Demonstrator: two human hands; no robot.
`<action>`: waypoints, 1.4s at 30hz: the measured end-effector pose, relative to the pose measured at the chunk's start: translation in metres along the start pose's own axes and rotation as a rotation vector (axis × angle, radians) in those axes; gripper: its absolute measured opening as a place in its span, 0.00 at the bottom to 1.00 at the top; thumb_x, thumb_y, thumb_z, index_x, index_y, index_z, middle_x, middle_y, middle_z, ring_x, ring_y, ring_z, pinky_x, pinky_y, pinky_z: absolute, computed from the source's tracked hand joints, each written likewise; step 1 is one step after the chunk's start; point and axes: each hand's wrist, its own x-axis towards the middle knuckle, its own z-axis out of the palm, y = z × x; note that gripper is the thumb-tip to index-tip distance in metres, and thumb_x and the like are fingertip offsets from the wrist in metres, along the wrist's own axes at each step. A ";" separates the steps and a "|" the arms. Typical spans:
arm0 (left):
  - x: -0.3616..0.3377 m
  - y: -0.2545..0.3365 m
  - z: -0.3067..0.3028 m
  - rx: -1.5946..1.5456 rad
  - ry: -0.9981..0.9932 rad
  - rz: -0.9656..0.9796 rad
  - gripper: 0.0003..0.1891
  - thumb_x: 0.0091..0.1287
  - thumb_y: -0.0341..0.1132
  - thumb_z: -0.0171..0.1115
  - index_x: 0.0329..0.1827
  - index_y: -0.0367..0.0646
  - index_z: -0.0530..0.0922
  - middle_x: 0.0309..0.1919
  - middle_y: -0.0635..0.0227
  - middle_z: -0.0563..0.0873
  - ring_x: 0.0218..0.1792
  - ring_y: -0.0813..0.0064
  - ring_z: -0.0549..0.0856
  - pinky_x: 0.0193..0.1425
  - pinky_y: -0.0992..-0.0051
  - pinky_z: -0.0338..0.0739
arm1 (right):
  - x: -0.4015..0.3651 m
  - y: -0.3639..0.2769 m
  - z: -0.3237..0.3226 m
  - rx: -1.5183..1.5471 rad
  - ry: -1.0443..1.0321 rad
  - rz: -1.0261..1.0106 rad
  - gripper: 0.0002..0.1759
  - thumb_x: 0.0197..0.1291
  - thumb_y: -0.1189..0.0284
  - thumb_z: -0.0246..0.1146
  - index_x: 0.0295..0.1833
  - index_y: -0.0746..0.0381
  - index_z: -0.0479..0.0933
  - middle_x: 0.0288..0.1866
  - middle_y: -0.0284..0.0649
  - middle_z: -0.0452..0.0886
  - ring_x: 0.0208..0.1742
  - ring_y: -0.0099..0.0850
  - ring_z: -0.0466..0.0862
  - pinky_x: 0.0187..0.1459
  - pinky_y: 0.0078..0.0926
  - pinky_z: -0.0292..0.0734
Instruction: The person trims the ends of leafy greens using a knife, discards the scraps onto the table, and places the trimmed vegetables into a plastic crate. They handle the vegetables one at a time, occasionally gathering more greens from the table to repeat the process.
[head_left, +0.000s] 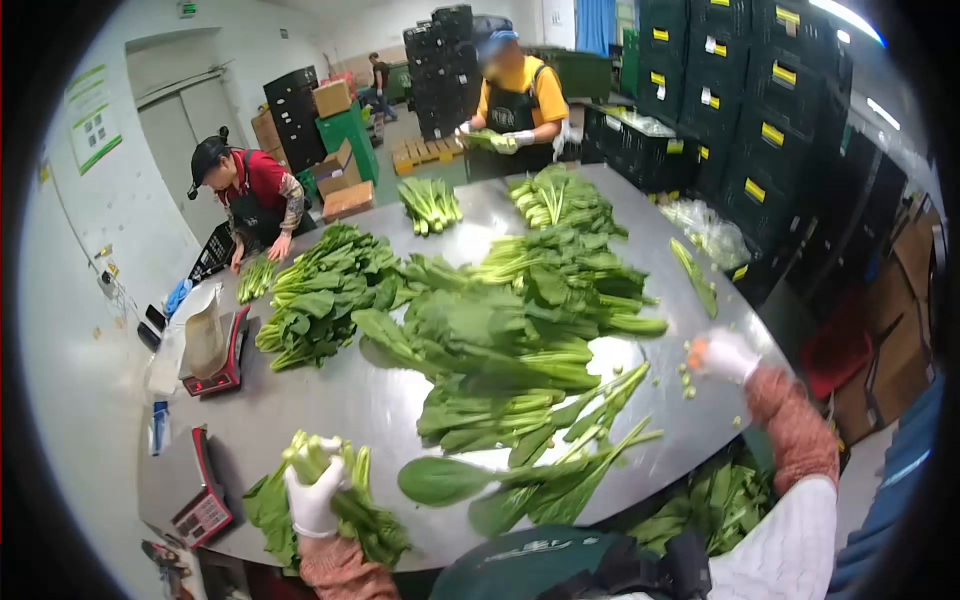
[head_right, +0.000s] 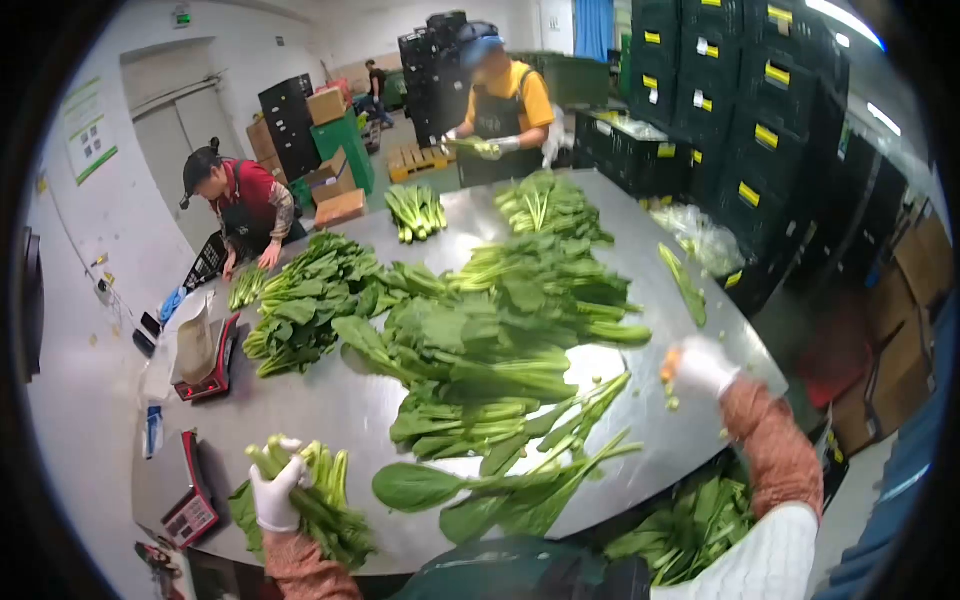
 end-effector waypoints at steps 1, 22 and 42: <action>-0.005 0.001 -0.007 0.010 0.041 -0.002 0.10 0.62 0.23 0.64 0.46 0.34 0.78 0.26 0.68 0.80 0.22 0.78 0.77 0.30 0.78 0.73 | -0.007 -0.058 -0.037 0.300 -0.349 -0.102 0.11 0.56 0.71 0.63 0.44 0.59 0.83 0.38 0.43 0.87 0.40 0.41 0.86 0.41 0.34 0.81; -0.060 0.069 -0.023 0.317 0.230 -0.060 0.19 0.64 0.27 0.66 0.56 0.31 0.73 0.31 0.71 0.79 0.29 0.81 0.79 0.36 0.81 0.76 | 0.075 -0.124 0.060 1.867 -0.026 0.166 0.21 0.70 0.62 0.59 0.63 0.63 0.76 0.39 0.38 0.86 0.28 0.18 0.80 0.34 0.23 0.79; 0.142 -0.095 -0.195 1.428 0.014 -0.222 0.47 0.49 0.63 0.74 0.57 0.27 0.72 0.56 0.36 0.79 0.58 0.44 0.80 0.63 0.59 0.74 | 0.127 -0.410 0.010 1.754 -0.448 0.180 0.16 0.72 0.66 0.57 0.56 0.66 0.78 0.36 0.36 0.86 0.21 0.16 0.73 0.25 0.13 0.69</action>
